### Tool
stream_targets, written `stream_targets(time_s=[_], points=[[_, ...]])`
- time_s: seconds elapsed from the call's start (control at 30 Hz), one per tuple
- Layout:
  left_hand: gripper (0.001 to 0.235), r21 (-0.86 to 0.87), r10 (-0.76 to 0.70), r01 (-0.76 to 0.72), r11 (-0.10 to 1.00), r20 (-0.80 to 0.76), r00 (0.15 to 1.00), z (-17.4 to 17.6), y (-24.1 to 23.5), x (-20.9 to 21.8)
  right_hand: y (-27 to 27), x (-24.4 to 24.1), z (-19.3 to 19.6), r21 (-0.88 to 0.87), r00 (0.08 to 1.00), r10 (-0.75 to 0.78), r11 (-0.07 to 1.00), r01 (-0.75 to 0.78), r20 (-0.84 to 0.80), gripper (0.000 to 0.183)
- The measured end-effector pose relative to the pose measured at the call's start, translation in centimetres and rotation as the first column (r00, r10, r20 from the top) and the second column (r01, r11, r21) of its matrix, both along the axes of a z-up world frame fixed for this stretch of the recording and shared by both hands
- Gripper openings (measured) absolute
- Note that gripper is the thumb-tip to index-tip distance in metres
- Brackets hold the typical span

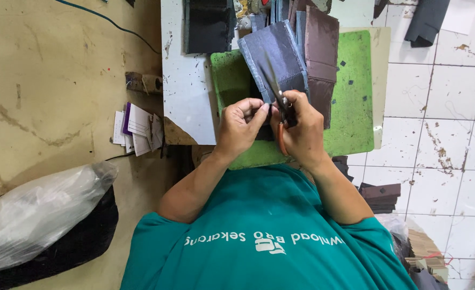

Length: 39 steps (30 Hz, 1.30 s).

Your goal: Trimming the edges of leather pieces using scissors

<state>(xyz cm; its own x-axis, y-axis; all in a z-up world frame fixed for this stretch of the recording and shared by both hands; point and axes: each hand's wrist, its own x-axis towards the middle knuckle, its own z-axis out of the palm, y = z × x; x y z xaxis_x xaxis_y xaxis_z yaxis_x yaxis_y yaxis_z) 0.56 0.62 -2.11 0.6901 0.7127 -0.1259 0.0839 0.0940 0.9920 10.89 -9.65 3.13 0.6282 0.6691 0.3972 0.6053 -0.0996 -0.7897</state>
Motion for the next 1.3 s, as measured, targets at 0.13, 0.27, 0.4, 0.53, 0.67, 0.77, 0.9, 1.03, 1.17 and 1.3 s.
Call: stream_targets(time_s=[0.13, 0.27, 0.4, 0.53, 0.67, 0.77, 0.9, 1.03, 1.17, 1.3], points=[[0.007, -0.011, -0.009, 0.009, 1.0, 0.003, 1.0, -0.9, 0.2, 0.2, -0.1, 0.2, 0.2, -0.008, 0.995, 0.007, 1.0, -0.008, -0.096, 0.023], [0.009, -0.019, -0.004, 0.003, 1.0, -0.016, 1.0, -0.3, 0.6, 0.0, -0.6, -0.2, 1.1, -0.018, 0.987, 0.003, 1.0, -0.006, -0.16, 0.021], [0.011, -0.244, 0.026, -0.006, 0.97, 0.079, 0.997, 0.1, 1.0, -0.5, -5.0, 0.0, -0.7, -0.01, 0.839, 0.142, 0.985, -0.173, -0.525, 0.026], [0.013, -0.379, 0.048, 0.003, 0.925, 0.124, 0.991, -2.5, 1.5, -0.8, -7.8, -3.8, -3.3, 0.178, 0.421, 0.26, 0.958, -0.225, -0.869, 0.055], [0.013, -0.438, 0.063, 0.003, 0.899, 0.135, 0.989, -2.1, 1.5, -0.6, -8.7, -5.4, -5.4, 0.218, 0.161, 0.257, 0.95, -0.223, -0.953, 0.074], [0.015, -0.474, 0.084, -0.009, 0.881, 0.137, 0.987, -2.8, 1.5, -0.7, -8.3, -5.4, -5.5, 0.183, 0.145, 0.22, 0.955, -0.232, -0.965, 0.074], [0.016, -0.536, 0.085, 0.0, 0.844, 0.135, 0.987, -2.5, 1.7, -0.8, -7.8, -5.8, -5.8, 0.2, 0.15, 0.232, 0.959, -0.202, -0.961, 0.075], [0.015, -0.561, 0.085, 0.015, 0.828, 0.151, 0.985, -3.0, 1.7, -0.8, -7.2, -5.8, -6.0, 0.235, 0.155, 0.261, 0.958, -0.163, -0.953, 0.073], [0.015, -0.596, 0.097, 0.01, 0.803, 0.148, 0.984, -2.6, 1.5, -0.6, -6.6, -6.3, -5.6, 0.205, 0.186, 0.231, 0.968, -0.146, -0.955, 0.074], [0.014, -0.614, 0.112, 0.009, 0.789, 0.16, 0.981, -2.5, 1.1, -0.6, -6.9, -7.5, -6.5, 0.193, 0.196, 0.207, 0.977, -0.087, -0.959, 0.079]])
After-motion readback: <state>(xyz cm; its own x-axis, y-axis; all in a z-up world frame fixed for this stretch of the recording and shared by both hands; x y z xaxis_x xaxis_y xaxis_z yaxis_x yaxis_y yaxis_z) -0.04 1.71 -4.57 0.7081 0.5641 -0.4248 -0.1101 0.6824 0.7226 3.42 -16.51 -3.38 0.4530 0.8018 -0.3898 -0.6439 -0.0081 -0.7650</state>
